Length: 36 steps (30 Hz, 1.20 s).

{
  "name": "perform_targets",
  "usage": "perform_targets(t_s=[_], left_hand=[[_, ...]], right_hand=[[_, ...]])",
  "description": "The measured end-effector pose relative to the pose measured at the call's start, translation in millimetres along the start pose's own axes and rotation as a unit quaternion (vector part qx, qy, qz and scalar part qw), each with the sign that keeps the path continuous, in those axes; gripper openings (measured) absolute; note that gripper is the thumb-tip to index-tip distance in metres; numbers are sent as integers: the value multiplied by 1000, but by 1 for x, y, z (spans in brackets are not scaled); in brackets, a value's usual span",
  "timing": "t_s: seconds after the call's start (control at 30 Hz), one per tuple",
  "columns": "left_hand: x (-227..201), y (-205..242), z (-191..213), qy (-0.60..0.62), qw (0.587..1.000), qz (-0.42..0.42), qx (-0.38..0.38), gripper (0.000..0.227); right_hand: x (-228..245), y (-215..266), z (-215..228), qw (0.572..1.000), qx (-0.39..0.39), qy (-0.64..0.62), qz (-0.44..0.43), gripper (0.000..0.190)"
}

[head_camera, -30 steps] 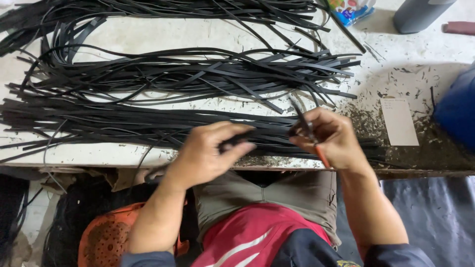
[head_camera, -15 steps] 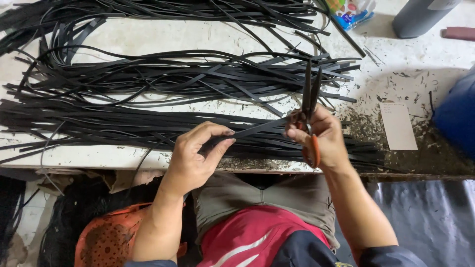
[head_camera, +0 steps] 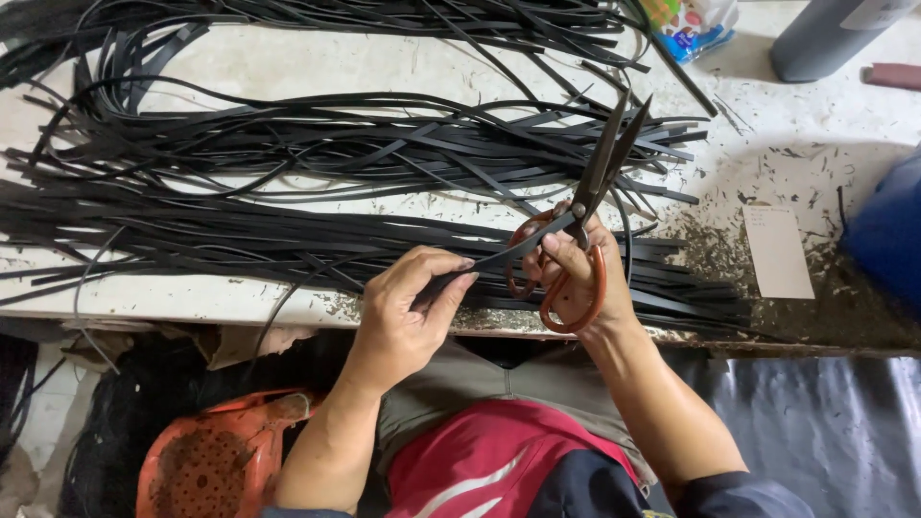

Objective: The person uses shears to cut long black cables into shorter pieces on a white table. The person repeatedly picks up cables, positions them, and cuts them, then places the cut pieces back onto the table.

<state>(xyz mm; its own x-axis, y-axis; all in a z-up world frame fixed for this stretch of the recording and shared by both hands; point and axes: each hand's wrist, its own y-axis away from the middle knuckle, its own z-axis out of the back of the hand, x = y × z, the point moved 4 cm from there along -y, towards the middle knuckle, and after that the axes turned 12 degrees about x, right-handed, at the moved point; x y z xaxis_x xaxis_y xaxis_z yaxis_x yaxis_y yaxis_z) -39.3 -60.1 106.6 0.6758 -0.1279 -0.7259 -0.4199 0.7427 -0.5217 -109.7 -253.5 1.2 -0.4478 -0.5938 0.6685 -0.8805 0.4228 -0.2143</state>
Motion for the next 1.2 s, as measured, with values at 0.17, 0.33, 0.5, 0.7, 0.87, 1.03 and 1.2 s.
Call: perform_targets(t_s=[0.17, 0.33, 0.5, 0.7, 0.87, 1.03, 1.2], left_hand=[[5, -1, -5, 10, 999, -1, -30, 11], [10, -4, -19, 9, 999, -13, -44, 11], [14, 2, -25, 17, 999, 10, -27, 15], [12, 22, 12, -5, 996, 89, -4, 9], [17, 21, 14, 27, 993, 111, 8, 6], [29, 27, 18, 75, 985, 151, 23, 7], [38, 26, 15, 80, 981, 174, 41, 8]], right_hand=[[-6, -4, 7, 1000, -26, -6, 17, 28], [-15, -2, 3, 999, -44, 5, 26, 27], [-14, -3, 15, 984, -116, 133, 35, 29], [50, -26, 8, 966, -130, 197, 105, 24], [49, -27, -11, 946, -74, 295, 110, 26], [57, -25, 11, 850, -33, 502, 155, 37], [55, -6, 0, 607, -53, 759, 230, 39]])
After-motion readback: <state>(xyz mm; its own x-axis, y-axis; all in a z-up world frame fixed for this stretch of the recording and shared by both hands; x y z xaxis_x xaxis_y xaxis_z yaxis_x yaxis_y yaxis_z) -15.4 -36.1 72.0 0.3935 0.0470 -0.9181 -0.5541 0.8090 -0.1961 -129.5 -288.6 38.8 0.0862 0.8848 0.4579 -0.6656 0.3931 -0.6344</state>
